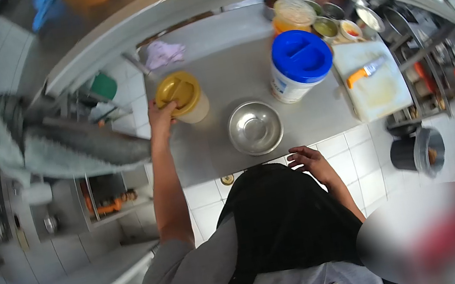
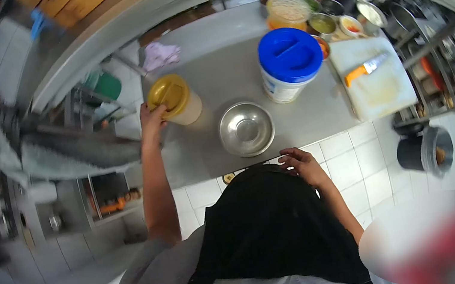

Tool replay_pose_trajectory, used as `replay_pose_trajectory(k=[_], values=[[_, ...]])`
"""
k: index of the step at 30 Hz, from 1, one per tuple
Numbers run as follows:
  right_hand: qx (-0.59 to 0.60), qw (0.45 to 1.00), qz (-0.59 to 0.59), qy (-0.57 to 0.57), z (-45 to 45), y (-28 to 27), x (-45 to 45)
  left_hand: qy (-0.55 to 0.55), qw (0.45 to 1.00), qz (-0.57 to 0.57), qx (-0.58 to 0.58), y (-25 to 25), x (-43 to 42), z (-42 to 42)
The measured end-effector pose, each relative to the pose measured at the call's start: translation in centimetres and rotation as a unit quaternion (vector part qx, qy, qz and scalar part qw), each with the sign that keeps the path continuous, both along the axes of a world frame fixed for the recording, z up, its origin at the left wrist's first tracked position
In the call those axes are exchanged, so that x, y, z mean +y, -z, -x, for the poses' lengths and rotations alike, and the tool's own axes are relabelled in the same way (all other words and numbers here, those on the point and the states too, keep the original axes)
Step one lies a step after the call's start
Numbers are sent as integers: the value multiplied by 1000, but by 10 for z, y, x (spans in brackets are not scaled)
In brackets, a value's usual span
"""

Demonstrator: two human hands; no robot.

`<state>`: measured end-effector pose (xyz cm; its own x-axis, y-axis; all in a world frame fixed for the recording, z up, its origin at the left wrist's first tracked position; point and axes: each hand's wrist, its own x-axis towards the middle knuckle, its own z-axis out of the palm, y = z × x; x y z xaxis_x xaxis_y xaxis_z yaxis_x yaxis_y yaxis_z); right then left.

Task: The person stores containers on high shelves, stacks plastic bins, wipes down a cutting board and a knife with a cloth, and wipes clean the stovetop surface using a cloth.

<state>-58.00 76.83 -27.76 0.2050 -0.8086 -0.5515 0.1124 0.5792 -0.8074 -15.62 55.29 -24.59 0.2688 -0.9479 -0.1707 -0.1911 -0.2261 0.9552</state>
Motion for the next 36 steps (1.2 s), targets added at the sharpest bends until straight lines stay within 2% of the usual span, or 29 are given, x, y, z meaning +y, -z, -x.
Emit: replay_pose_trajectory(k=[1,5,10,13,15,16,17,18,19,20,21,22,23,25,28,31,32,35,36], values=[[-6,1000,6,-29,-1,0,-3,-50,997,17,54,6,23,0],[-23,985,28,-170,-12,-12,-21,-111,991,18,70,14,94,8],[-97,954,90,-267,-43,-18,-32,-120,968,-4,220,-21,190,24],[-266,956,71,-102,-93,-13,-23,-86,944,-2,318,-34,260,27],[-377,919,-24,-112,-125,-5,-8,-91,927,12,364,-61,296,50],[-430,892,-68,-123,-142,-3,-7,-43,933,16,357,-57,310,52],[-456,874,-80,-146,-148,0,-6,-112,942,47,312,-71,323,69],[-485,851,-91,-177,-152,3,-5,-89,964,35,248,-89,334,68],[-508,830,-95,-212,-159,-6,-5,-85,984,42,148,-76,348,56],[-526,809,-101,-244,-167,-20,-1,-101,990,16,101,-106,357,64],[-529,802,-117,-250,-176,-35,8,-102,990,62,78,-122,362,69],[-531,799,-131,-251,-184,-46,15,-183,973,107,-94,-111,373,71],[-530,794,-139,-264,-197,-53,20,-177,957,148,-176,-146,381,75],[-523,789,-158,-282,-222,-61,33,-185,890,175,-377,-182,397,74],[-455,821,-120,-324,-277,-66,46,-149,827,162,-517,-202,418,59],[-475,780,-134,-385,-343,-82,61,-212,793,239,-519,-194,442,3],[-512,732,-166,-418,-363,-90,67,-202,758,273,-557,-202,449,-19],[-594,636,-340,-357,-421,-121,100,-133,746,306,-577,-234,477,-73],[-554,679,-253,-410,-442,-122,105,-94,738,333,-580,-243,484,-95]])
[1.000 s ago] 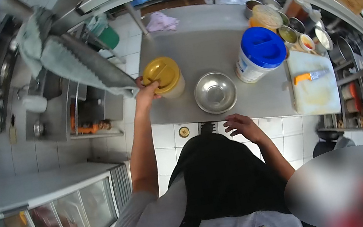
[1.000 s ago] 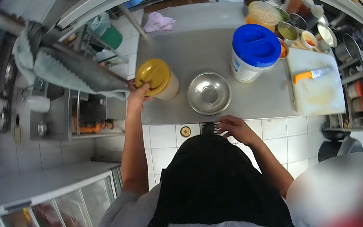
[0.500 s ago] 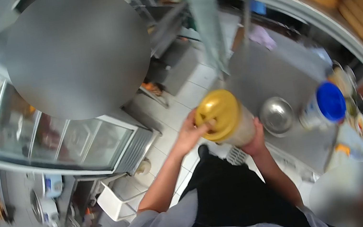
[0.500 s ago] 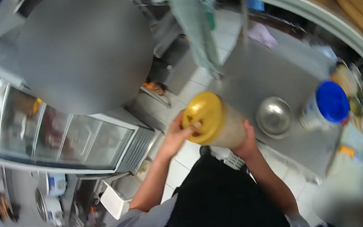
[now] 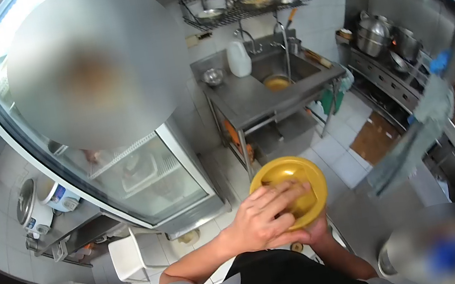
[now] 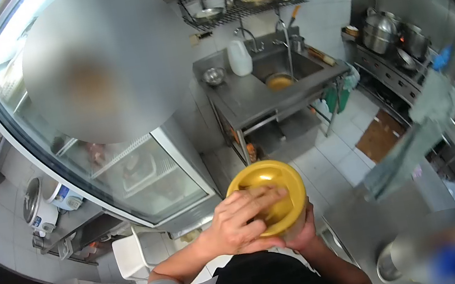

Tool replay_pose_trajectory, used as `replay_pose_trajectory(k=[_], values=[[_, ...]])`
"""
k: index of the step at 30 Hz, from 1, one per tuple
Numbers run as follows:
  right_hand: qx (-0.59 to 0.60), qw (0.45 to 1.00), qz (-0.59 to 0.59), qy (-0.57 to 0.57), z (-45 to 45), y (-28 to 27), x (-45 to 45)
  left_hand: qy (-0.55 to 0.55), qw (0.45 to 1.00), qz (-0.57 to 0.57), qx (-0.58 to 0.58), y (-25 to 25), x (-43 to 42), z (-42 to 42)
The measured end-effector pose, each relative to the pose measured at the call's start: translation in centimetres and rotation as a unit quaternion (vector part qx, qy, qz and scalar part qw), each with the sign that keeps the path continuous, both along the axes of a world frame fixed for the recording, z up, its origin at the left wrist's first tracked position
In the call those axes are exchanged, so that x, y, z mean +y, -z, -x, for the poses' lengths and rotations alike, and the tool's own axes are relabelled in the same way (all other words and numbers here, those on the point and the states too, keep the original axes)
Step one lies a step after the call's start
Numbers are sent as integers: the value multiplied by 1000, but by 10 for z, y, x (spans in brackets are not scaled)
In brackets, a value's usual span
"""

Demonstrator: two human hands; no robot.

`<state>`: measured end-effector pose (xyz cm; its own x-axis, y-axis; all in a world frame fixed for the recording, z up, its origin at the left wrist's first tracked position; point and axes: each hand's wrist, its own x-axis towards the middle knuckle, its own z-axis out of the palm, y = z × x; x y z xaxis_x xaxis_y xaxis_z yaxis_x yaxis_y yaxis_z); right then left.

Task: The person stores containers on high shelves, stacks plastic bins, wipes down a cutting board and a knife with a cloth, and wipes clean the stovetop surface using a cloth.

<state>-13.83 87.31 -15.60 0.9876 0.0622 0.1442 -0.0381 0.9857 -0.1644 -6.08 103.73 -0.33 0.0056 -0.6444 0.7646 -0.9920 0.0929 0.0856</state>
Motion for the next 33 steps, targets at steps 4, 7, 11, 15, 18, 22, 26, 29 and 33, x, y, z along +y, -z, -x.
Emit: replay_pose_trajectory(k=[4,7,11,15,18,22,26,29,33], values=[[-50,996,73,-7,-73,-30,21,118,992,4,34,-30,19,-92],[-94,993,-14,-65,-122,-54,24,-27,983,44,176,-43,30,-137],[-203,968,88,-115,-192,-75,-3,-36,953,54,295,-35,8,-179],[-146,980,78,-107,-254,-124,-35,-41,956,107,268,-69,-22,-252],[-198,970,89,-113,-311,-160,-65,-10,957,140,255,-106,-50,-299],[-253,955,96,-122,-387,-207,-110,13,974,163,156,-154,-93,-342],[-257,953,149,-63,-453,-246,-148,-26,969,204,138,-213,-127,-400],[-206,955,215,-5,-475,-229,-180,-85,953,278,91,-269,-141,-462],[-156,926,343,-26,-465,-155,-214,-224,914,338,32,-349,-136,-574]])
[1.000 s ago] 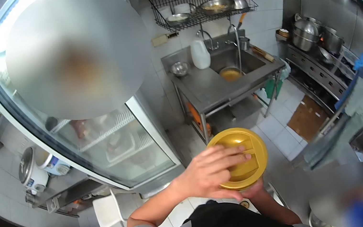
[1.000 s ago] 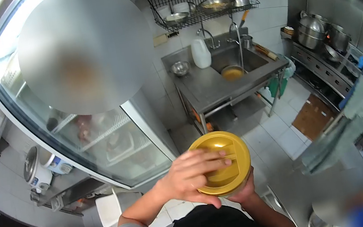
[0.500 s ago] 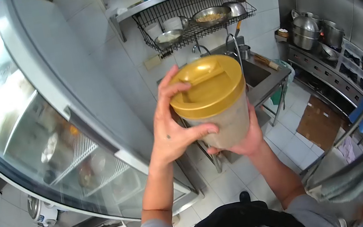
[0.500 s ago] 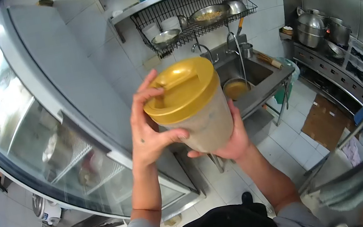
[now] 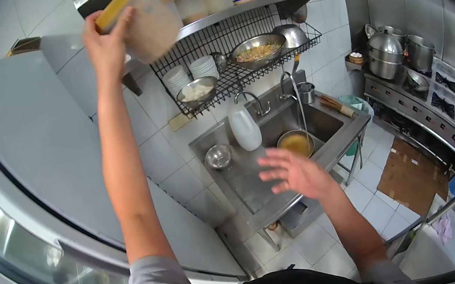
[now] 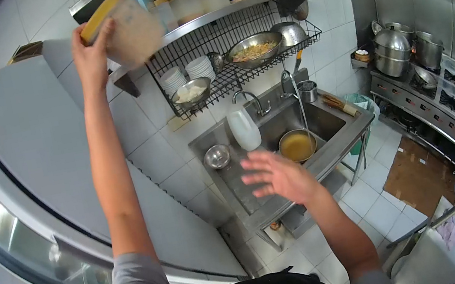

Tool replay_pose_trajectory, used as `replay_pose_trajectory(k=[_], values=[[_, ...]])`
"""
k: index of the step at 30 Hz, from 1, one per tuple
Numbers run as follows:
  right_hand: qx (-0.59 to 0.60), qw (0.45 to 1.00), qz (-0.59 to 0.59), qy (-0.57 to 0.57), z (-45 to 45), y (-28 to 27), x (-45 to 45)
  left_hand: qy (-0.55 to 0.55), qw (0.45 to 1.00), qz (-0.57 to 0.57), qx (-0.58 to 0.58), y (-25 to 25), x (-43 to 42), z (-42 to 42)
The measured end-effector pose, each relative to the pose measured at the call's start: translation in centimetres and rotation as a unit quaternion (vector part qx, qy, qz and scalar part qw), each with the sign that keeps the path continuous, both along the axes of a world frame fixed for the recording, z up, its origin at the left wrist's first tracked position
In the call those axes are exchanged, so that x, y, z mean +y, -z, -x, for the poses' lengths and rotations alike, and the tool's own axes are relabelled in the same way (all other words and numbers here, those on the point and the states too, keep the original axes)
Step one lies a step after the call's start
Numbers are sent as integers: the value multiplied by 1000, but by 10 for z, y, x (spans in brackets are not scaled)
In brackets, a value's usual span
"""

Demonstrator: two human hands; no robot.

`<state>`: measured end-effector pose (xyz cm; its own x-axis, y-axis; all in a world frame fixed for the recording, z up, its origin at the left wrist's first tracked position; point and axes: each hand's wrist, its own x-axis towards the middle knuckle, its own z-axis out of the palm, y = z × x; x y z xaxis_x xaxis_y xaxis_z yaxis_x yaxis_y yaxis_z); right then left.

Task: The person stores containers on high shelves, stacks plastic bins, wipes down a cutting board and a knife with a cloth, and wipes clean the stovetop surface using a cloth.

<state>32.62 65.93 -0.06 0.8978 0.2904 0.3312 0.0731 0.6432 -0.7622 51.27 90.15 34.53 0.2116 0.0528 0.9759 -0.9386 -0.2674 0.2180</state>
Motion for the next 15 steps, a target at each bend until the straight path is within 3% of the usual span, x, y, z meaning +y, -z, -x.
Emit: replay_pose_trajectory(k=[2,4,7,10,11,15], values=[[78,997,-5,26,5,53,-15,-114,993,26,-30,-32,7,-71],[145,981,14,131,28,86,-23,-262,957,67,-109,-51,16,-166],[247,924,-84,279,71,153,-32,-296,950,37,-89,-62,26,-243],[326,842,-165,398,126,213,-27,-251,967,-42,-7,-72,32,-296],[344,816,-190,424,144,231,-21,-213,974,-58,57,-75,30,-313],[398,738,-233,493,176,261,22,-254,951,-160,79,-73,30,-374]])
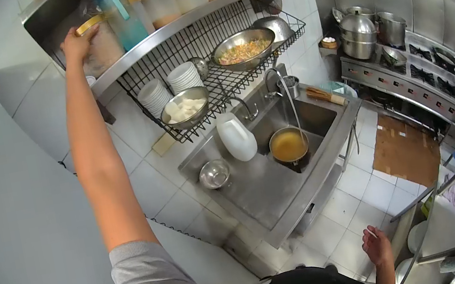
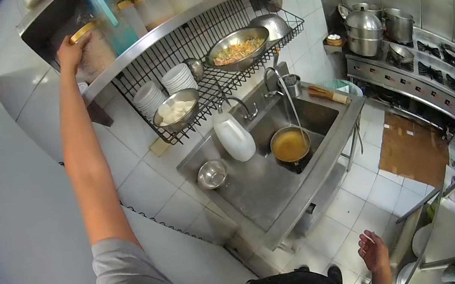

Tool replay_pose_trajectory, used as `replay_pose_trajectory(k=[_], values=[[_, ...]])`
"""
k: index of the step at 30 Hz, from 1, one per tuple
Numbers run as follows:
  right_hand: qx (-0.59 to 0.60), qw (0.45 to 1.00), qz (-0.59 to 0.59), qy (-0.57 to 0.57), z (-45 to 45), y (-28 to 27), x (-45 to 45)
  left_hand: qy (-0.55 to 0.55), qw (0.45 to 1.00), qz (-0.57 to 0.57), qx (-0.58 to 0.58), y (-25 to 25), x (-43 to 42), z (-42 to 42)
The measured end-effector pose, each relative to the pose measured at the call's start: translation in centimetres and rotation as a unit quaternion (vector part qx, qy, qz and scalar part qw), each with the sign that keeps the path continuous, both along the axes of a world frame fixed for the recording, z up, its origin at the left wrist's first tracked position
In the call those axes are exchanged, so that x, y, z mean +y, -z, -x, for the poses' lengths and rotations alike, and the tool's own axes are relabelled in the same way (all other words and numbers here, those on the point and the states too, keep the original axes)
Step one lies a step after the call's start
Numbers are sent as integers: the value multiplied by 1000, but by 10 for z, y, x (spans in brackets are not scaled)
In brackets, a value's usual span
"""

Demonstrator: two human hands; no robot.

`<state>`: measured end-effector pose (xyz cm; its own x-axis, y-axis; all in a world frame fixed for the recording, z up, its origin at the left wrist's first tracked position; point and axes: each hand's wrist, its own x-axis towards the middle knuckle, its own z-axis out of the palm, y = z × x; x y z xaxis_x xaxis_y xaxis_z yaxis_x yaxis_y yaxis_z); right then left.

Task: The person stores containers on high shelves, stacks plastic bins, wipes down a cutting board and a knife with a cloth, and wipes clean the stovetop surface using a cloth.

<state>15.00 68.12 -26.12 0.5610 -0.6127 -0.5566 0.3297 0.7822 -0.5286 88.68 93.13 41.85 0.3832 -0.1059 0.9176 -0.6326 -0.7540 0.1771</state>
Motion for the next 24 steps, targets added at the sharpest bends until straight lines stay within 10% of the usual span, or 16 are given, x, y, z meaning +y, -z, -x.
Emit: replay_pose_trajectory(k=[5,8,12,16,19,21,24], values=[[5,999,4,-54,-23,7,52,-171,967,-190,-9,-26,18,-24],[25,989,58,-133,-32,-1,74,-169,973,-8,-154,-19,26,30],[117,969,156,-153,-20,-13,96,193,970,105,-107,42,21,209],[175,941,239,-164,31,-3,113,463,873,147,-50,153,16,354],[189,936,271,-125,92,-3,139,736,667,-23,-113,251,-2,385],[198,948,239,-68,143,-3,171,873,478,-97,-19,309,-58,502],[258,947,191,28,226,5,226,792,480,-132,354,408,-113,636]])
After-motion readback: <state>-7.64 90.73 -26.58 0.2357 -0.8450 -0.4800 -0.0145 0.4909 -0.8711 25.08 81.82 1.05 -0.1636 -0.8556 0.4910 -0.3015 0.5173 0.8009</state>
